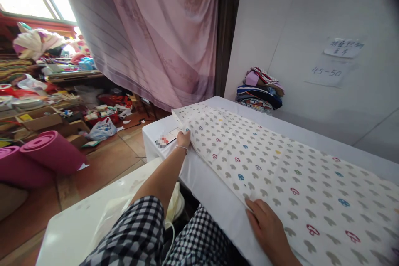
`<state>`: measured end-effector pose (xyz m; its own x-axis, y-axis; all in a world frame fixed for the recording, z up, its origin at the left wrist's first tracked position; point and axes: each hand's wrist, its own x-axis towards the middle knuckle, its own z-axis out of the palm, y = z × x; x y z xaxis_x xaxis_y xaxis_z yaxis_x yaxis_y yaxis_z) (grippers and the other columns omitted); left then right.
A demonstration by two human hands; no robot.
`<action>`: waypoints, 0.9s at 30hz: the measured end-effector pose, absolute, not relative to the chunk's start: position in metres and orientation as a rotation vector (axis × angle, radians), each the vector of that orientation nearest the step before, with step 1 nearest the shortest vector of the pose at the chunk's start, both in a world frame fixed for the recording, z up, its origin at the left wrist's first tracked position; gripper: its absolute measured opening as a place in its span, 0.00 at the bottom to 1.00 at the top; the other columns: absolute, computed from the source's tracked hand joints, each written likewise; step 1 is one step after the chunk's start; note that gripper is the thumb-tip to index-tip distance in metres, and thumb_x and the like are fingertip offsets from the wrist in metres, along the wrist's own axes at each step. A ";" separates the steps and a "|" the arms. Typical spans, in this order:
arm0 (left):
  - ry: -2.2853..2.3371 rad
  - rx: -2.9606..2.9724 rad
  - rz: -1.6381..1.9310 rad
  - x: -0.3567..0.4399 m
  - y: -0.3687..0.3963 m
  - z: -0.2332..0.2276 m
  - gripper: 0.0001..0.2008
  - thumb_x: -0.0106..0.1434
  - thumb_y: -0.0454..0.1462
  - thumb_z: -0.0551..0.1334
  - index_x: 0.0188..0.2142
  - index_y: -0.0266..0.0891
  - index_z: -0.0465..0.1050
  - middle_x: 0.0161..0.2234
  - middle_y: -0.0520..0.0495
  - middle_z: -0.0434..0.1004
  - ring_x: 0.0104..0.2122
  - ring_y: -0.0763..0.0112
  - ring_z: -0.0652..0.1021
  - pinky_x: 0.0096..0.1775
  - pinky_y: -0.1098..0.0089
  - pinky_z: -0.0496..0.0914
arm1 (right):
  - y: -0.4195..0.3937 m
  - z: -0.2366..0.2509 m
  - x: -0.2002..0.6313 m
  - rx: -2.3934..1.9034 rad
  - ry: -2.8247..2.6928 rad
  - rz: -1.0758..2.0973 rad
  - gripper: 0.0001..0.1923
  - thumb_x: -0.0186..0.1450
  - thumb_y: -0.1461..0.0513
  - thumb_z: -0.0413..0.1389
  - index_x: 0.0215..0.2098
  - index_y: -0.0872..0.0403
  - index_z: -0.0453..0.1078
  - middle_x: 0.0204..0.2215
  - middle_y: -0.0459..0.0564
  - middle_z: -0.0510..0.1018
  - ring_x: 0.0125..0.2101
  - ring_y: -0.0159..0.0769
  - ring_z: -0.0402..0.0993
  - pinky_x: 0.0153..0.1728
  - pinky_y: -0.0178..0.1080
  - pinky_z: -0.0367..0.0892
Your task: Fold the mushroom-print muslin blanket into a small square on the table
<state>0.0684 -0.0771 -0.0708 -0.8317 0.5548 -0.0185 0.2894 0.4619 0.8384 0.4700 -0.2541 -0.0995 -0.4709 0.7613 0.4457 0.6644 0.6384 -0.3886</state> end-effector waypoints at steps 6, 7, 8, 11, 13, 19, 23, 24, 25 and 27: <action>2.458 0.803 1.236 0.077 -0.085 -0.061 0.14 0.57 0.41 0.61 0.40 0.35 0.70 0.44 0.36 0.76 0.46 0.56 0.74 0.44 0.66 0.67 | -0.253 -0.098 0.473 -1.121 -2.309 0.223 0.12 0.67 0.60 0.45 0.43 0.47 0.68 0.33 0.49 0.73 0.34 0.40 0.72 0.34 0.41 0.71; 2.465 0.809 1.217 0.078 -0.086 -0.058 0.13 0.58 0.41 0.60 0.39 0.35 0.71 0.44 0.35 0.75 0.47 0.55 0.74 0.44 0.65 0.66 | -0.253 -0.098 0.473 -1.116 -2.303 0.228 0.11 0.67 0.60 0.45 0.43 0.47 0.68 0.33 0.49 0.73 0.35 0.40 0.72 0.34 0.41 0.71; 2.474 0.811 1.198 0.078 -0.087 -0.055 0.12 0.59 0.41 0.59 0.39 0.35 0.71 0.45 0.34 0.75 0.47 0.55 0.74 0.44 0.65 0.66 | -0.253 -0.098 0.473 -1.106 -2.294 0.231 0.11 0.67 0.60 0.44 0.42 0.47 0.68 0.33 0.49 0.73 0.35 0.40 0.72 0.34 0.41 0.70; 2.505 0.805 1.147 0.076 -0.090 -0.044 0.14 0.62 0.42 0.56 0.40 0.34 0.71 0.46 0.33 0.74 0.48 0.54 0.73 0.45 0.64 0.66 | -0.252 -0.099 0.473 -1.072 -2.262 0.225 0.11 0.67 0.60 0.44 0.41 0.48 0.68 0.32 0.49 0.73 0.34 0.41 0.72 0.32 0.41 0.70; 2.527 0.809 1.118 0.076 -0.090 -0.035 0.14 0.63 0.42 0.54 0.40 0.33 0.71 0.47 0.32 0.74 0.48 0.55 0.73 0.45 0.65 0.65 | -0.251 -0.100 0.472 -1.055 -2.255 0.223 0.11 0.67 0.60 0.44 0.40 0.48 0.69 0.32 0.50 0.73 0.33 0.41 0.72 0.31 0.41 0.70; 2.538 0.952 1.089 0.094 -0.079 -0.001 0.16 0.65 0.39 0.49 0.40 0.30 0.71 0.44 0.28 0.74 0.47 0.55 0.74 0.43 0.65 0.64 | -0.251 -0.099 0.468 -1.063 -2.199 0.264 0.09 0.65 0.61 0.48 0.38 0.50 0.70 0.31 0.50 0.73 0.33 0.38 0.71 0.34 0.40 0.68; 2.419 1.262 1.140 0.147 -0.056 0.030 0.16 0.66 0.41 0.48 0.41 0.34 0.70 0.43 0.35 0.75 0.44 0.60 0.74 0.42 0.67 0.64 | -0.251 -0.093 0.465 -1.074 -2.067 0.549 0.09 0.64 0.60 0.50 0.38 0.50 0.72 0.32 0.48 0.74 0.33 0.36 0.70 0.35 0.37 0.67; 2.368 1.358 1.148 0.168 -0.052 0.038 0.16 0.66 0.42 0.49 0.40 0.35 0.71 0.41 0.37 0.76 0.43 0.62 0.74 0.41 0.68 0.64 | -0.250 -0.091 0.466 -1.077 -1.996 0.657 0.09 0.64 0.59 0.51 0.38 0.50 0.72 0.31 0.48 0.74 0.32 0.35 0.70 0.34 0.37 0.67; 2.310 1.460 1.145 0.193 -0.049 0.044 0.16 0.65 0.44 0.51 0.39 0.36 0.71 0.39 0.39 0.76 0.41 0.63 0.74 0.40 0.69 0.64 | -0.248 -0.090 0.467 -1.084 -1.900 0.774 0.09 0.63 0.58 0.52 0.38 0.50 0.72 0.31 0.48 0.74 0.31 0.35 0.70 0.33 0.37 0.67; 2.147 1.767 1.084 0.247 -0.051 0.051 0.15 0.65 0.45 0.52 0.37 0.36 0.71 0.37 0.40 0.77 0.38 0.64 0.74 0.38 0.69 0.64 | -0.242 -0.087 0.473 -1.109 -1.627 1.010 0.12 0.62 0.55 0.54 0.39 0.51 0.73 0.32 0.49 0.75 0.30 0.34 0.70 0.32 0.36 0.67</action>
<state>0.2475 -0.0512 0.0508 -0.2909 0.9035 0.3148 0.7898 0.0411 0.6120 0.4730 -0.2422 -0.0867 -0.1970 0.9547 0.2231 0.2237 0.2654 -0.9378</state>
